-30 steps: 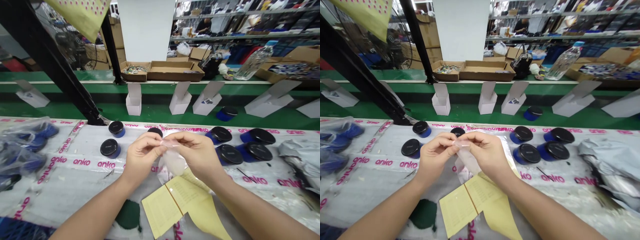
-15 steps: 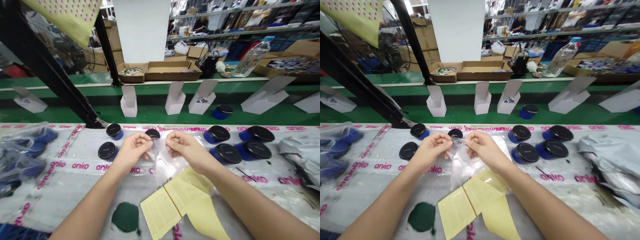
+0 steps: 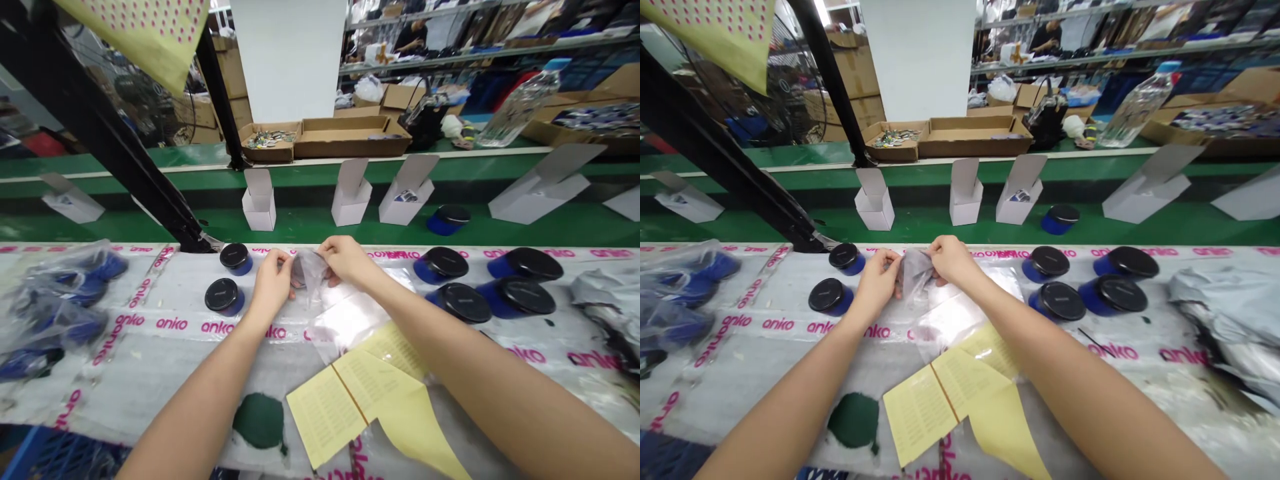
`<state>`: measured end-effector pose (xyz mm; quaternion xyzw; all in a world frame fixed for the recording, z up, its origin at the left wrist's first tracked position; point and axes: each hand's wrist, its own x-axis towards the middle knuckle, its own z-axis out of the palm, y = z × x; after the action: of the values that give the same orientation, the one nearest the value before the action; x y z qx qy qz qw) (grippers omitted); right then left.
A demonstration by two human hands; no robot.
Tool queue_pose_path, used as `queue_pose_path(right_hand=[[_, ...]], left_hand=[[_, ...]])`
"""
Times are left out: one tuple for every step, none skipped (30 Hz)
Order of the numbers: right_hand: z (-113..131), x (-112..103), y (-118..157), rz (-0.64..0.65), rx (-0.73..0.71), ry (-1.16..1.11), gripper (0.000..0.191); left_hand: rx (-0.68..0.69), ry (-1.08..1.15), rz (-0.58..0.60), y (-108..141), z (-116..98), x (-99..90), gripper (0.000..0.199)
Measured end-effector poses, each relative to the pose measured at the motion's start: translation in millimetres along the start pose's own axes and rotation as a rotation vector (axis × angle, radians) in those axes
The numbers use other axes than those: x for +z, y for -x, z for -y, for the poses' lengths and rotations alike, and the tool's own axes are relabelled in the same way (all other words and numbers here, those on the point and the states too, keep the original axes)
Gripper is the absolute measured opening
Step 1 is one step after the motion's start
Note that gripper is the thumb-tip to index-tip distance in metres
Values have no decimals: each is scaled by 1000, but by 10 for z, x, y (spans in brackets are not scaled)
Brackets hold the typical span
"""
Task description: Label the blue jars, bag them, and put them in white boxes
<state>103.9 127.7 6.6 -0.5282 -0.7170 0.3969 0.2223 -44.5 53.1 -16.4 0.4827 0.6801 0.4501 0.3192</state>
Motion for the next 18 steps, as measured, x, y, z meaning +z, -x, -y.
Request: queue_pose_path(right_hand=[[10,-6,-20,13,-15,48,24],[22,-20,-21,16,-41,95,26],[35,-42,-5,12,-77,135,28],[44,-70,29,8,-118,166,28],[48,-101,74,10,-161,184,28],[46,-132,126,27,-205,188,30],[37,-158,178,62,-250,178,33],[24,-175,224,111,-293,157,37],[9,-180,261,161,-331,129,43],[-3,-172,287,198,-359,97,50],[-10,-152,300,218,-374,65,57],[-9,-124,301,218,-375,33,61],[0,-92,289,206,-363,3,64],[18,-63,267,189,-339,-29,65],[43,-41,236,173,-306,-63,63],[72,-27,201,161,-267,-98,58],[104,-21,164,148,-225,-132,49],[135,-23,130,136,-182,-162,40]], left_hand=[[23,-38,-5,2,-15,-1,12],[53,-76,-14,16,-36,-10,15],[88,-110,-25,37,-60,-25,18],[122,-139,-35,61,-80,-43,21],[153,-160,-43,83,-92,-63,24],[181,-173,-44,100,-93,-80,27],[206,-177,-37,109,-80,-92,31],[229,-172,-24,109,-56,-98,35],[251,-159,-2,101,-22,-97,39],[270,-140,26,90,16,-91,44],[285,-115,56,77,54,-82,49],[294,-90,82,69,85,-71,54],[299,-67,101,66,107,-61,58],[295,-38,109,73,116,-56,61],[284,-5,101,91,113,-55,63],[268,34,82,117,100,-59,63],[244,89,54,150,80,-67,60],[233,129,21,186,58,-76,54]])
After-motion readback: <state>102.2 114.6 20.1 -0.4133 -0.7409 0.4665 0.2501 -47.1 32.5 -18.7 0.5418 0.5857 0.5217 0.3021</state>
